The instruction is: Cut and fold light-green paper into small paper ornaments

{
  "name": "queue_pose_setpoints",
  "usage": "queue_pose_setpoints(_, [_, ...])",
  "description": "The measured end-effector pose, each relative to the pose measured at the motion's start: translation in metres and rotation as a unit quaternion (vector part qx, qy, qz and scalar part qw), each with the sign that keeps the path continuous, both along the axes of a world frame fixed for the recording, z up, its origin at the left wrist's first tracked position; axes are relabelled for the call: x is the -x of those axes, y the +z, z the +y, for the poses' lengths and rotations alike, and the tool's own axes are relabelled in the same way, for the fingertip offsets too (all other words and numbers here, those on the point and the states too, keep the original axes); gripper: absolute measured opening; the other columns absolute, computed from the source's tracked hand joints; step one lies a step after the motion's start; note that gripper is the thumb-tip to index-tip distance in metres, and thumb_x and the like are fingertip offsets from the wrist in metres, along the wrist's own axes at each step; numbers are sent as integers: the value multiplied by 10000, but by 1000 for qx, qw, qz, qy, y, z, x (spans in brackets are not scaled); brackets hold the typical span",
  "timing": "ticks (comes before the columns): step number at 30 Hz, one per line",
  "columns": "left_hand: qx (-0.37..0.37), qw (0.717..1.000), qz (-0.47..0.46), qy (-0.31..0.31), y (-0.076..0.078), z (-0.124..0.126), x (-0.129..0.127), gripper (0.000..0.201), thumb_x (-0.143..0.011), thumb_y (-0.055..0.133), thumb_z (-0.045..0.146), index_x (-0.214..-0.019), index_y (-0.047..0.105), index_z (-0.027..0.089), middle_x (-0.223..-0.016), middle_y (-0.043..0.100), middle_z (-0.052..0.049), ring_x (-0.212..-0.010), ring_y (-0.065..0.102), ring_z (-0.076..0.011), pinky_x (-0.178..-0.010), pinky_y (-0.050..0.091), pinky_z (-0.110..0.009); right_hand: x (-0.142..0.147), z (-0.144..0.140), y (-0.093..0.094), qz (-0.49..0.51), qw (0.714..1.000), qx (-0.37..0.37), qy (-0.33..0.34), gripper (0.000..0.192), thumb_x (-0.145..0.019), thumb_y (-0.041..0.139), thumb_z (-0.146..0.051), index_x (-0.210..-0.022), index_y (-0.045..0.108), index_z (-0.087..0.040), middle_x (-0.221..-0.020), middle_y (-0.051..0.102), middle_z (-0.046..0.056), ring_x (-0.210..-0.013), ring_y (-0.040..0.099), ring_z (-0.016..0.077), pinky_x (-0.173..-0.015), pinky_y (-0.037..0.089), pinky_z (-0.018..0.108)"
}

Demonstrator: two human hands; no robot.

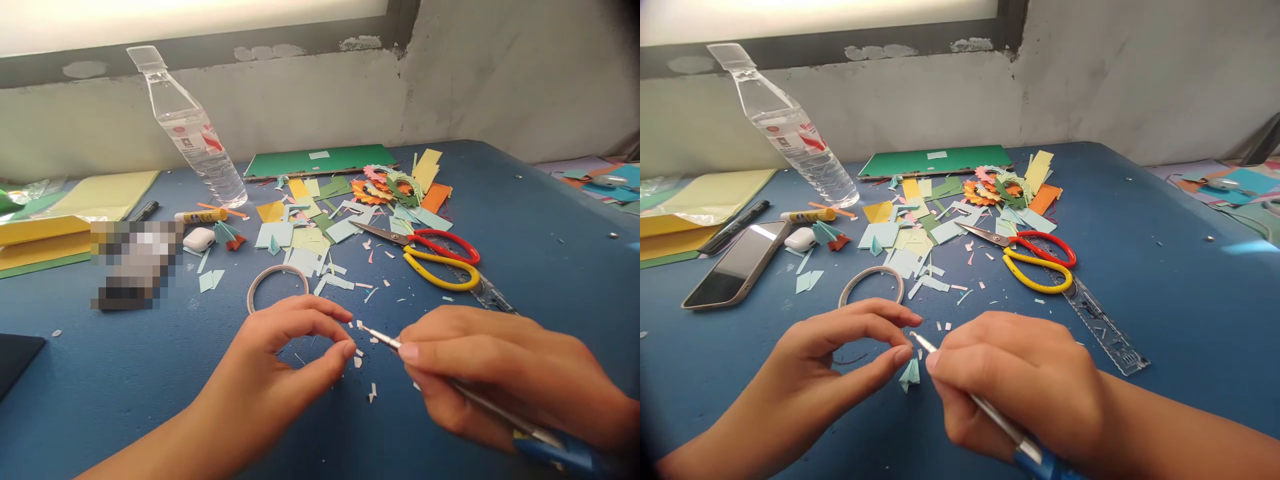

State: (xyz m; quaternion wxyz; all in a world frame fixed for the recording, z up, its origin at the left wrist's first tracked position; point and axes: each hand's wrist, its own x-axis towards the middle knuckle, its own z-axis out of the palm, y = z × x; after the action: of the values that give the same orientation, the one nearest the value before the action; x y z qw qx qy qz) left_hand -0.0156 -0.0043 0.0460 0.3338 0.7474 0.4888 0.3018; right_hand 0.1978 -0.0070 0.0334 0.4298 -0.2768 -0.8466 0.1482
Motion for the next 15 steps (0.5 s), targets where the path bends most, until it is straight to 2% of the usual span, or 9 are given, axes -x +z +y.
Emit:
queue_pose_setpoints(3, [-49,996,70,6,-4,10,9,68,-770,654,195,-735,700,230,-812,701,35,-738,645,-121,-705,474,-205,5,0,0,71,996,-1,-48,219,-746,530,-29,-831,604,-217,-629,669,-26,-555,655,105,-594,559,152])
queue_pose_setpoints(5, [-47,989,135,25,-6,17,16,70,-780,635,213,-757,701,219,-750,707,22,-701,643,-148,-669,469,-244,7,1,-1,74,995,17,-61,214,-730,545,-30,-819,607,-214,-656,680,-21,-577,661,98,-617,553,139])
queue_pose_setpoints(7, [-21,982,188,24,-8,23,21,149,-813,566,199,-812,713,226,-823,738,5,-766,665,-182,-712,472,-280,7,2,-2,71,995,26,-63,199,-731,562,-40,-819,607,-213,-692,689,-15,-597,662,88,-638,545,125])
queue_pose_setpoints(10, [-14,977,210,9,-5,26,24,270,-852,453,168,-899,708,246,-978,732,2,-901,661,-200,-792,464,-301,7,4,-5,71,995,33,-59,198,-747,562,-45,-825,602,-223,-691,688,-21,-605,656,85,-643,541,130])
queue_pose_setpoints(12, [27,976,215,-2,-1,23,22,226,-860,475,243,-904,696,257,-886,728,17,-793,666,-178,-707,479,-271,7,6,-7,73,995,39,-56,196,-752,557,-48,-826,597,-225,-670,681,-24,-591,648,85,-625,538,138])
queue_pose_setpoints(15, [145,956,250,-48,6,17,18,175,-816,570,383,-908,680,285,-742,686,47,-623,631,-156,-557,459,-242,8,8,-8,50,997,51,-37,177,-758,550,-60,-828,590,-217,-658,674,-20,-562,633,82,-600,528,146])
